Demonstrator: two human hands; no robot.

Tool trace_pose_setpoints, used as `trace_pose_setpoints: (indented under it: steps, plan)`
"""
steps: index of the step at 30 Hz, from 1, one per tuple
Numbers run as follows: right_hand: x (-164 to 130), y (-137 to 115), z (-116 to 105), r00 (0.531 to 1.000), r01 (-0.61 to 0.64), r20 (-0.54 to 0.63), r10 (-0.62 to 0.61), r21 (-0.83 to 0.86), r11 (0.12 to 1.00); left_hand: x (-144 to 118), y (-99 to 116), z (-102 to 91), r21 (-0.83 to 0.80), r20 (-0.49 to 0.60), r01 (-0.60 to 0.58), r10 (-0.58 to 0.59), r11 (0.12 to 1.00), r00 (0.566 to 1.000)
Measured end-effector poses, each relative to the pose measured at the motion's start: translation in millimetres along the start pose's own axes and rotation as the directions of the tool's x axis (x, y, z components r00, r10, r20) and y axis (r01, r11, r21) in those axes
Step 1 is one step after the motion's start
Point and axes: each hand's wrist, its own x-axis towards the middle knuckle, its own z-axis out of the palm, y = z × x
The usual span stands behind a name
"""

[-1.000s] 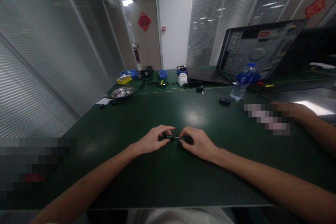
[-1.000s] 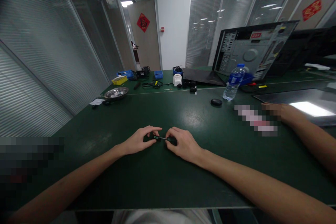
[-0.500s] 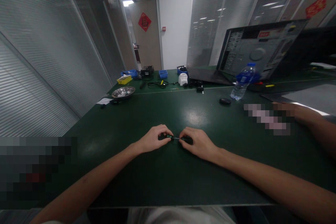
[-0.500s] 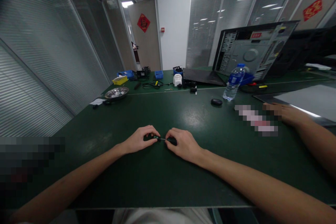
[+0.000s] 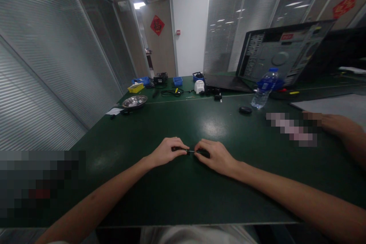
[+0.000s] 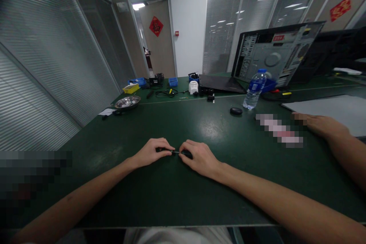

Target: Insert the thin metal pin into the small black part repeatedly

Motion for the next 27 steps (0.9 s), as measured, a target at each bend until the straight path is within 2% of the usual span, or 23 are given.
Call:
trace_pose_setpoints:
  steps: [8,15,23,27]
  plan:
    - [0,2,2,0.999,0.038,0.022,-0.036,-0.064,0.997,0,3,3.2,-0.026,-0.041,0.047,-0.048,0.999,0.998]
    - [2,-3,2,0.995,0.074,0.076,-0.071,-0.034,0.997,3,2,11.5,-0.111,-0.056,0.013,-0.019,0.994,0.998]
    - [1,-3,3,0.997,0.053,0.06,-0.05,-0.051,0.997,1,1,12.9,-0.01,-0.081,-0.066,0.065,0.998,0.995]
    - [0,-3,3,0.997,0.053,0.053,-0.052,-0.031,0.998,-1,2,12.1,-0.015,-0.076,-0.073,0.071,0.997,0.995]
